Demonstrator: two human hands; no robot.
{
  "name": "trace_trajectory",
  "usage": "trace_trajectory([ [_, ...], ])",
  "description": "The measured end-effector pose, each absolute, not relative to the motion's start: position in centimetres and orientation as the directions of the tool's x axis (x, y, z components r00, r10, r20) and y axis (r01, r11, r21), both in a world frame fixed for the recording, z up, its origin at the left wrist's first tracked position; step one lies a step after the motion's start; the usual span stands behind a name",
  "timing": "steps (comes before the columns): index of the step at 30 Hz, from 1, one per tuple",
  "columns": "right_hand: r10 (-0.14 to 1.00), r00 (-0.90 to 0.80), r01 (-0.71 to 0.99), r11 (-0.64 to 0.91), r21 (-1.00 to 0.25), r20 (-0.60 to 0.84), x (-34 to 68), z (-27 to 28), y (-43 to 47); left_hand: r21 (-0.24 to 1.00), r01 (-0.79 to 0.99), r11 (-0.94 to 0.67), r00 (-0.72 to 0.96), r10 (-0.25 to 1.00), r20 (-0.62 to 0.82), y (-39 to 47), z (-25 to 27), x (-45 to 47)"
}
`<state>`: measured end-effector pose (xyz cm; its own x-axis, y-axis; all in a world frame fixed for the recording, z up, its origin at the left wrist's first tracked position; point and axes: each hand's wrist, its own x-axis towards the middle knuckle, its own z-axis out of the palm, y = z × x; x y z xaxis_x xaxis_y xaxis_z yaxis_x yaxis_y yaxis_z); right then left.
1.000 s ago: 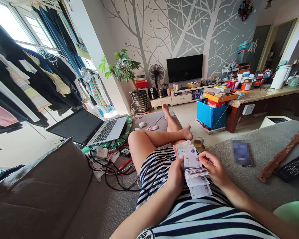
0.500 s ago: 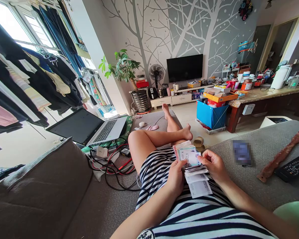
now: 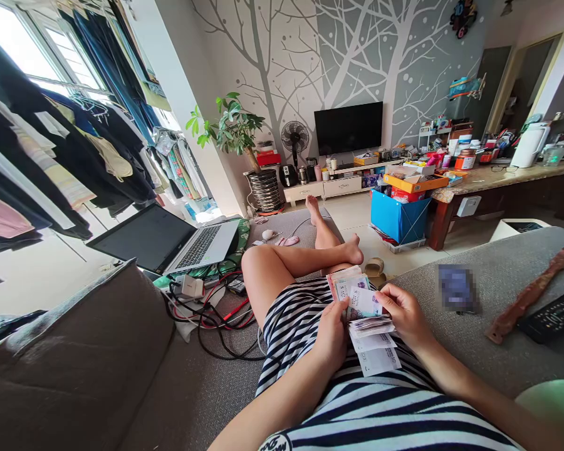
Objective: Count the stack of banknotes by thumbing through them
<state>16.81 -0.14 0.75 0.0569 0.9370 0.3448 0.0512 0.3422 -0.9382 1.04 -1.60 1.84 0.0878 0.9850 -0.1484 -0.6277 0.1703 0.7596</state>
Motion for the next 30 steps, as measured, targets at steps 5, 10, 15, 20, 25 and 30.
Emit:
trace_trajectory([
  [5, 0.920, 0.032, 0.063, 0.389, -0.919, 0.391, 16.8, 0.9, -0.4, 0.757, -0.631, 0.172, 0.088, 0.985, -0.151, -1.4, 1.4, 1.1],
  [10, 0.903, 0.016, 0.082, 0.426, -0.901, 0.428, 16.9, 0.9, -0.5, 0.768, -0.619, 0.164, 0.060, 0.985, -0.162, -1.5, 1.7, 1.1],
  [15, 0.906, 0.000, 0.066, 0.422, -0.904, 0.423, 16.9, 0.9, -0.6, 0.766, -0.619, 0.176, 0.071, 0.983, -0.168, -1.7, 2.1, 1.1],
  [20, 0.907, -0.025, 0.059, 0.422, -0.905, 0.421, 16.9, 1.0, -0.8, 0.778, -0.605, 0.167, 0.083, 0.986, -0.147, -1.7, 2.2, 1.2],
  [25, 0.910, -0.029, 0.047, 0.415, -0.909, 0.414, 16.9, 1.1, -0.9, 0.785, -0.595, 0.169, 0.091, 0.986, -0.143, -1.8, 2.4, 1.1],
  [30, 0.917, -0.026, 0.020, 0.399, -0.917, 0.399, 16.9, 0.9, -0.8, 0.788, -0.592, 0.172, 0.094, 0.985, -0.145, -1.7, 2.5, 1.1],
])
